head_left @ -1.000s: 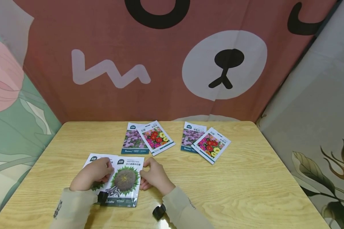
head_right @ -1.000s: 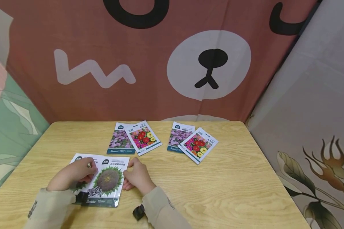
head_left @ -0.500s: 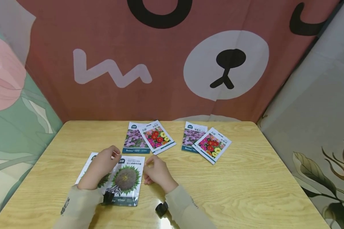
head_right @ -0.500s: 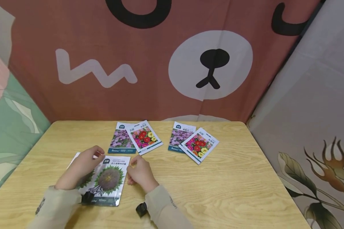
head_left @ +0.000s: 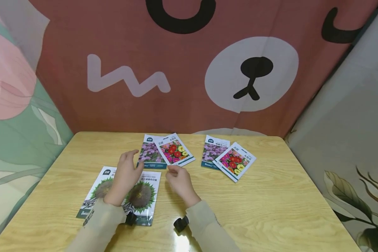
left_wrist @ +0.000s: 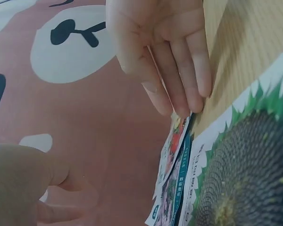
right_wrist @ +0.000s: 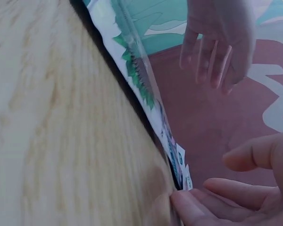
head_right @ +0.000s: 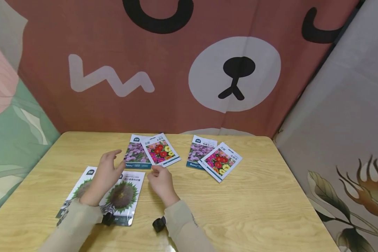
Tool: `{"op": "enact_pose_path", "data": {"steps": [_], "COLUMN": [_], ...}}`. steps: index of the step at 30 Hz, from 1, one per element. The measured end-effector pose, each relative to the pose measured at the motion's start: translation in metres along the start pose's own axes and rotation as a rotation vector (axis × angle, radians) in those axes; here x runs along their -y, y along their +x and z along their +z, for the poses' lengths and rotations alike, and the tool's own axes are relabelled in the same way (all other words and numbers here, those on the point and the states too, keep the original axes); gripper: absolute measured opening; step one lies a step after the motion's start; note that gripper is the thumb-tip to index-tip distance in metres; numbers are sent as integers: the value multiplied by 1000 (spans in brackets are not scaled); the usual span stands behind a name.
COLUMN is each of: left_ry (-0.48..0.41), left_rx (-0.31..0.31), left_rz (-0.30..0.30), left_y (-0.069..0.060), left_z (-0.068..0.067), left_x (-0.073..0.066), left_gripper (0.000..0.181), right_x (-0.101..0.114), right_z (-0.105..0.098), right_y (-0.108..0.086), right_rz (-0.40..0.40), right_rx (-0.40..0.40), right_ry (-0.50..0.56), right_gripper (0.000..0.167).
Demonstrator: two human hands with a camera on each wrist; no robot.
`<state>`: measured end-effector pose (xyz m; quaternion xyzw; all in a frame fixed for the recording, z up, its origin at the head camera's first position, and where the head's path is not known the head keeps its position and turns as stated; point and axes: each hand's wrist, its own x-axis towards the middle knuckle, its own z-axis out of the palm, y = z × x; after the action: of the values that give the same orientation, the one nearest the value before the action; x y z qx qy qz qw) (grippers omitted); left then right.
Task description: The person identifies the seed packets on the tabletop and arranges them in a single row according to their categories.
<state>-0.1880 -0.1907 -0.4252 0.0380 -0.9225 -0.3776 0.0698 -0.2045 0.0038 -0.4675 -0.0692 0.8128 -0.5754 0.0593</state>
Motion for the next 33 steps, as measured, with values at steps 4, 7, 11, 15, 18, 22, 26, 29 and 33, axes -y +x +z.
{"op": "enact_pose_path", "data": {"steps": [4, 7, 11, 15, 18, 22, 26, 29, 33], "left_ry": [-33, -54, -95, -141, -170, -240, -303, -348, -420], "left_rx": [7, 46, 152, 227, 253, 284, 247, 183, 118], "left_rz": [-9, -28, -80, -119, -134, -186, -236, -232, -227], "left_y": [10, 20, 32, 39, 41, 43, 43, 44, 45], "left_z": [3, 5, 10, 14, 12, 9, 5, 3, 1], "left_x": [2, 8, 19, 26, 27, 28, 32, 36, 37], "left_gripper": [66, 72, 73, 70, 70, 70, 67, 63, 57], "right_x": [0, 2, 4, 4, 4, 4, 3, 3, 2], "right_z": [1, 3, 6, 6, 6, 6, 6, 6, 6], "right_y": [4, 8, 13, 15, 17, 18, 17, 16, 17], "right_rz": [10, 25, 52, 69, 120, 201, 213, 230, 274], "right_rx": [-16, -18, -13, -11, -2, 7, 22, 52, 92], "right_ry": [1, 4, 7, 22, 82, 222, 347, 472, 638], "right_gripper": [35, 36, 38, 38, 37, 37, 39, 38, 38]}}
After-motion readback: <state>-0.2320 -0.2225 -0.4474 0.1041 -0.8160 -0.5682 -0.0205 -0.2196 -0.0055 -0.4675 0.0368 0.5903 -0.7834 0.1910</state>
